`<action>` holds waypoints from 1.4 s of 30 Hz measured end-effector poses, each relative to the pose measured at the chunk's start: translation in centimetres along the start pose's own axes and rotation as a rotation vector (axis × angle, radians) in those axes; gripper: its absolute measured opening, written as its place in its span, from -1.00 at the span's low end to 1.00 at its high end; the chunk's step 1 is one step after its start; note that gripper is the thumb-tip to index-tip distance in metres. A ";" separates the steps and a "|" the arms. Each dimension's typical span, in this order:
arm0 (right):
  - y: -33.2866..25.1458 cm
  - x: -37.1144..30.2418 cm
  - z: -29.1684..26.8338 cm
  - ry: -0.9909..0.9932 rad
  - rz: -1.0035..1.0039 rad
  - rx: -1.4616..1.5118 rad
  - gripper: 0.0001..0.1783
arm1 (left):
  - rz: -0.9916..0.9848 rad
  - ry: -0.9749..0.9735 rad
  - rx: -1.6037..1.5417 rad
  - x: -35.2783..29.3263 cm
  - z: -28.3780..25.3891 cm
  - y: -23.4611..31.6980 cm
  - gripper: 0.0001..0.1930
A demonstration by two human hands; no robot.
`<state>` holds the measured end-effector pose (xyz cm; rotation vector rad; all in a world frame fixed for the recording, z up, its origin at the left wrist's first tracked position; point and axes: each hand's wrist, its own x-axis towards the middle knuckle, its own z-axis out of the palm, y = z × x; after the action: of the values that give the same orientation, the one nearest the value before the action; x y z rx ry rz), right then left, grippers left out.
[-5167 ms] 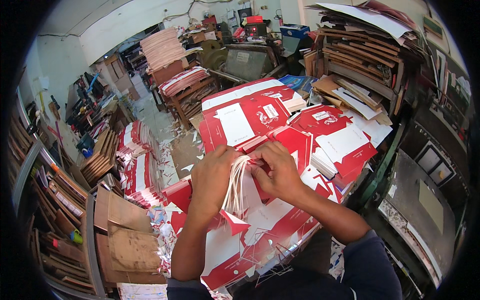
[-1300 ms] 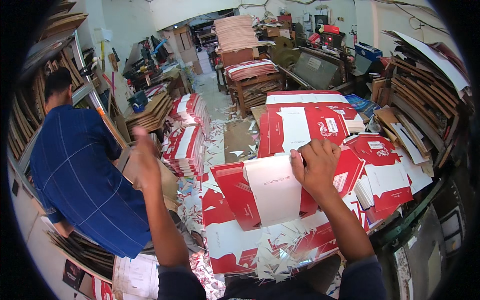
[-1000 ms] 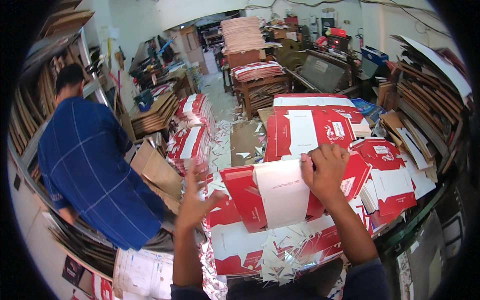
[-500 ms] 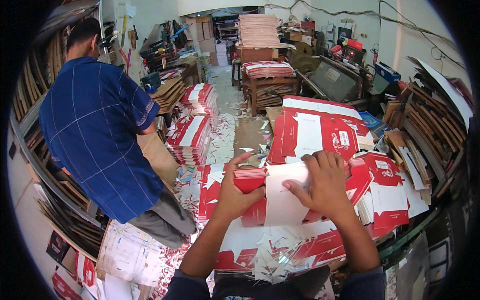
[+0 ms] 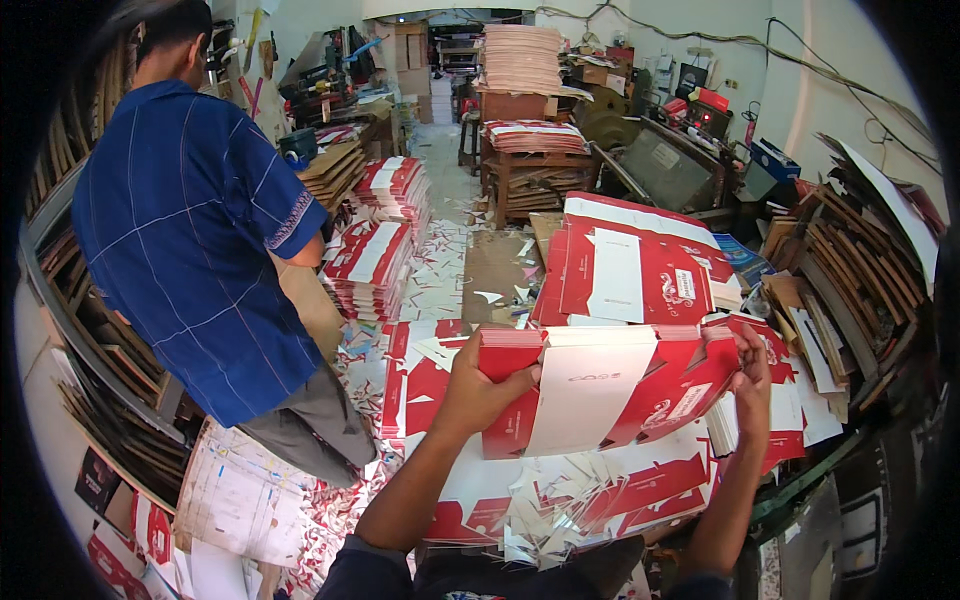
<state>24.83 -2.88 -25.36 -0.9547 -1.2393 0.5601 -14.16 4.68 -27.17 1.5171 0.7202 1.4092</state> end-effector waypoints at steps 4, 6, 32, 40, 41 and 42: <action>1.4 -0.3 0.6 0.078 -0.024 -0.167 -0.07 | 0.065 0.012 -0.017 -0.5 -0.2 0.2 -0.57; 1.6 -0.4 -0.3 0.107 -0.016 -0.002 -0.13 | 0.064 0.019 -0.043 -0.4 -0.7 0.1 -0.58; 2.4 -8.6 0.9 0.232 0.058 -0.024 -0.45 | 0.158 0.370 0.081 -0.4 1.4 -1.2 -0.66; -8.8 -2.3 3.2 0.146 -0.178 -0.435 -0.45 | 0.138 0.314 -0.023 -0.7 1.6 -1.5 -0.60; -10.5 -1.6 5.5 0.016 -0.229 -0.487 -0.47 | 0.129 0.315 -0.039 -0.7 1.5 -1.6 -0.60; -11.7 -0.9 7.9 -0.112 -0.279 -0.538 -0.49 | 0.120 0.312 -0.054 -0.7 1.3 -1.6 -0.60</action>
<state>15.50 -7.32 -15.67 -1.1760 -1.6352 0.0533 -12.72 4.42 -28.83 1.3306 0.7805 1.7666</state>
